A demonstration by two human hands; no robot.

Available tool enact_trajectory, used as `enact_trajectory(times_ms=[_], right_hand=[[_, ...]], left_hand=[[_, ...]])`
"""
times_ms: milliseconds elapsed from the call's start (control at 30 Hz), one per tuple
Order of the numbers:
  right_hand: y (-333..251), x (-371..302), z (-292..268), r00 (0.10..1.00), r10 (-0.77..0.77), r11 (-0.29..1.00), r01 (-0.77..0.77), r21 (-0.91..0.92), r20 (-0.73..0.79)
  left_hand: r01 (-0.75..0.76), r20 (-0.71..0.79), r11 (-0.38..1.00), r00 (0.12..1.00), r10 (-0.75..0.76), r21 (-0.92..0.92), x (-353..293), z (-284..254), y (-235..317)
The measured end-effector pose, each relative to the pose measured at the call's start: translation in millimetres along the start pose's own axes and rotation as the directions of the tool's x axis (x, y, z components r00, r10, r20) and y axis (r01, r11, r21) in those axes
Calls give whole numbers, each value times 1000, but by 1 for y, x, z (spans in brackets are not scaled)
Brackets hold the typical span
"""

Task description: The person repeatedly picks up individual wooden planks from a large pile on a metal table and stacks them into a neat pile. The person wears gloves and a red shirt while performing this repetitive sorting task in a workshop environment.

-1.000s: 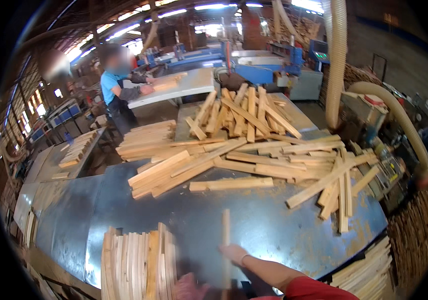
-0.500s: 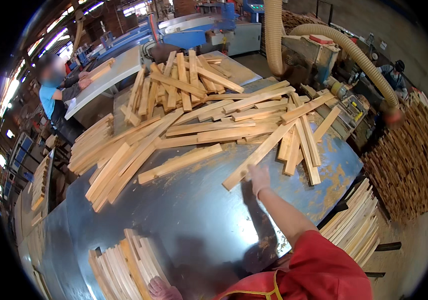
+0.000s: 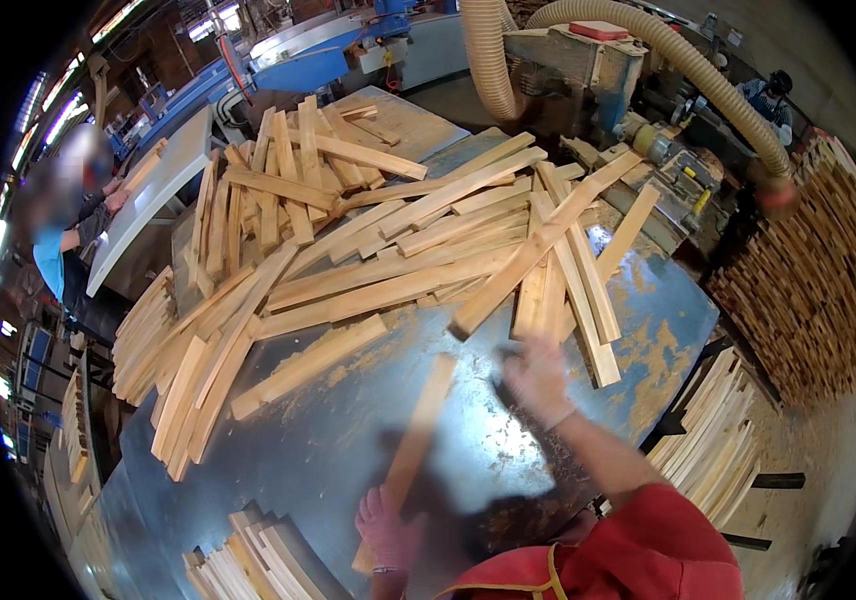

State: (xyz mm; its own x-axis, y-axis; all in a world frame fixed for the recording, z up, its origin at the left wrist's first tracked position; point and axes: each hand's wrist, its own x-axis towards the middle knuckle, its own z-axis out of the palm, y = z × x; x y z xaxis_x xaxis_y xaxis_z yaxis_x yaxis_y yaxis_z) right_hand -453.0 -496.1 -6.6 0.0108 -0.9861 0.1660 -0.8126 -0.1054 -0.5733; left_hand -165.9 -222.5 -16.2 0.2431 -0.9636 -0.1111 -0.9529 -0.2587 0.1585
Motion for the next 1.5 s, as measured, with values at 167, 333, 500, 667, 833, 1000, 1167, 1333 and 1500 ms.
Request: enact_trajectory(times_ms=[167, 333, 500, 667, 833, 1000, 1167, 1333, 1500], right_hand=[[120, 85, -72, 897, 417, 867, -442, -232, -151], [44, 31, -70, 896, 399, 810, -445, 383, 197], [-38, -129, -28, 827, 251, 368, -562, 741, 503], [-65, -245, 21, 571, 50, 465, -740, 487, 819], [-90, -279, 33, 447, 100, 522, -784, 336, 889], [-59, -322, 77, 497, -87, 379, -785, 490, 863], [-104, -334, 55, 293, -259, 311, -877, 367, 920], [-155, -211, -1, -119, -400, 914, -127, 386, 909], [-92, -89, 70, 70, -660, 616, -520, 592, 748]], left_hand=[[106, 177, 992, 977, -117, 69, 29, 6, 4], [438, 436, 446, 893, -115, -781, -6, 36, -45], [513, 557, -330, 829, -47, -792, -75, -12, -35], [425, 136, 628, 880, -455, -652, -148, -4, -68], [548, -221, 807, 833, -506, 218, -231, 30, -159], [499, -146, 866, 857, -495, -6, -213, -16, -147], [273, 159, 713, 962, -224, -646, -128, -67, -33], [279, 427, 629, 900, 94, -726, -76, -22, -35], [236, 283, 575, 959, -8, -783, -97, -71, -56]])
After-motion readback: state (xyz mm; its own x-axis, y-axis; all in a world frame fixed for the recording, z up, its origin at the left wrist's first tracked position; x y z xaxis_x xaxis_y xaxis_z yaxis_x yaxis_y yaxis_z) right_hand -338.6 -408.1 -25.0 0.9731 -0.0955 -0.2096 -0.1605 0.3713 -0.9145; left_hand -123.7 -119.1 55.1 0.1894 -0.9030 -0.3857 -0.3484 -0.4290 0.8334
